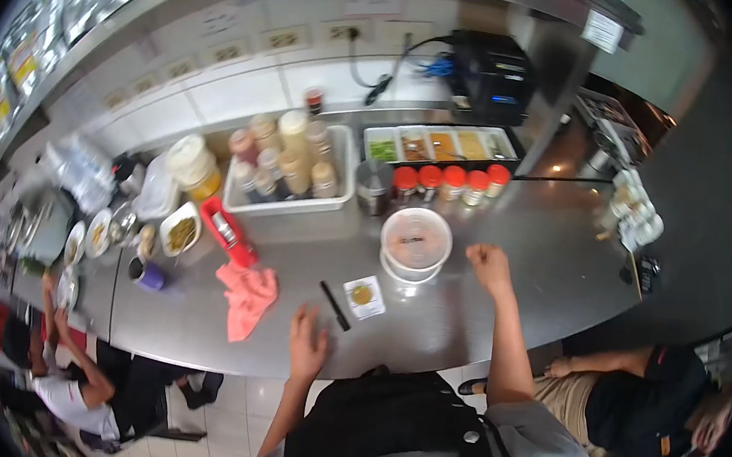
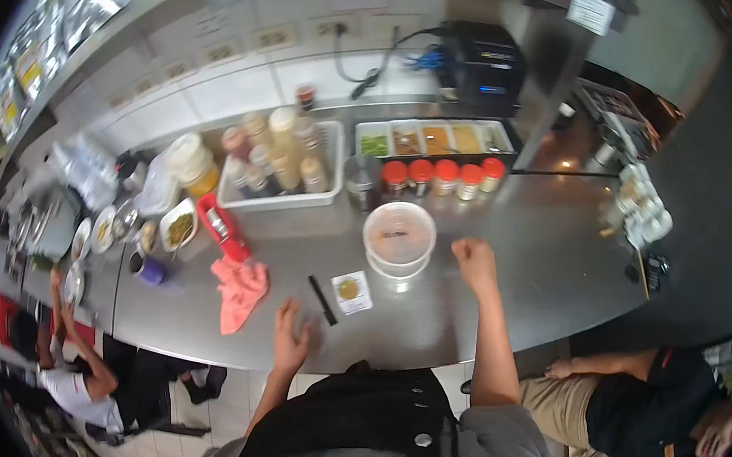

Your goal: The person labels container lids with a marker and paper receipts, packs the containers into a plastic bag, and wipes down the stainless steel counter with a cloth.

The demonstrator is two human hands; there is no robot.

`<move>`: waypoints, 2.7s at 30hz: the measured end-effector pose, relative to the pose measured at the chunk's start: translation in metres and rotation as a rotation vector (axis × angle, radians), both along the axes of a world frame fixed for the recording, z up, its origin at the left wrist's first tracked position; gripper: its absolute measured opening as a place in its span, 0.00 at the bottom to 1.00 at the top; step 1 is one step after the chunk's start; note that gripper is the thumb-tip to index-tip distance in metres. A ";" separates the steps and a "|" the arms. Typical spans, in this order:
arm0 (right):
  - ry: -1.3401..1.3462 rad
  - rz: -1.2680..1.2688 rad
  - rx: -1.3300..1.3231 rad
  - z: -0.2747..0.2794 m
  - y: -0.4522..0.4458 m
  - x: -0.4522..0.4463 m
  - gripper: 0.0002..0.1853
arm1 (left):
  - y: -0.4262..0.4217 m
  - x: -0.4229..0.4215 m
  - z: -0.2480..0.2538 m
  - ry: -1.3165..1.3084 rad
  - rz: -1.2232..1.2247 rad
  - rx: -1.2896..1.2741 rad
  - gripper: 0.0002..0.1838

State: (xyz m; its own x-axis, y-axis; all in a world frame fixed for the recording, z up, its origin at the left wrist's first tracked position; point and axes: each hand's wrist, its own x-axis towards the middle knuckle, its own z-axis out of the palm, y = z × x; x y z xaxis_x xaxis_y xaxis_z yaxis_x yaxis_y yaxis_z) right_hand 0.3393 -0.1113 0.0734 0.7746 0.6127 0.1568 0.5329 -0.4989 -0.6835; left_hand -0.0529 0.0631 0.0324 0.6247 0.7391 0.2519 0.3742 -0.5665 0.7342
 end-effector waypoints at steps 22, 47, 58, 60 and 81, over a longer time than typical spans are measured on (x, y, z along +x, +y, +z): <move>0.605 1.194 -0.452 0.133 0.029 -0.054 0.17 | -0.033 0.077 0.001 0.278 0.042 0.229 0.09; -0.340 0.602 0.056 -0.066 0.094 -0.151 0.22 | -0.040 0.050 -0.032 0.315 -0.048 0.238 0.14; -0.213 0.595 -0.177 -0.078 0.043 -0.162 0.12 | -0.015 0.070 -0.054 0.215 -0.006 0.258 0.12; -0.015 0.611 -0.254 -0.070 0.042 -0.158 0.13 | -0.020 0.069 -0.051 0.252 0.015 0.199 0.15; -0.301 0.597 -0.484 -0.053 0.049 -0.142 0.16 | -0.023 0.073 -0.044 0.367 0.041 0.096 0.24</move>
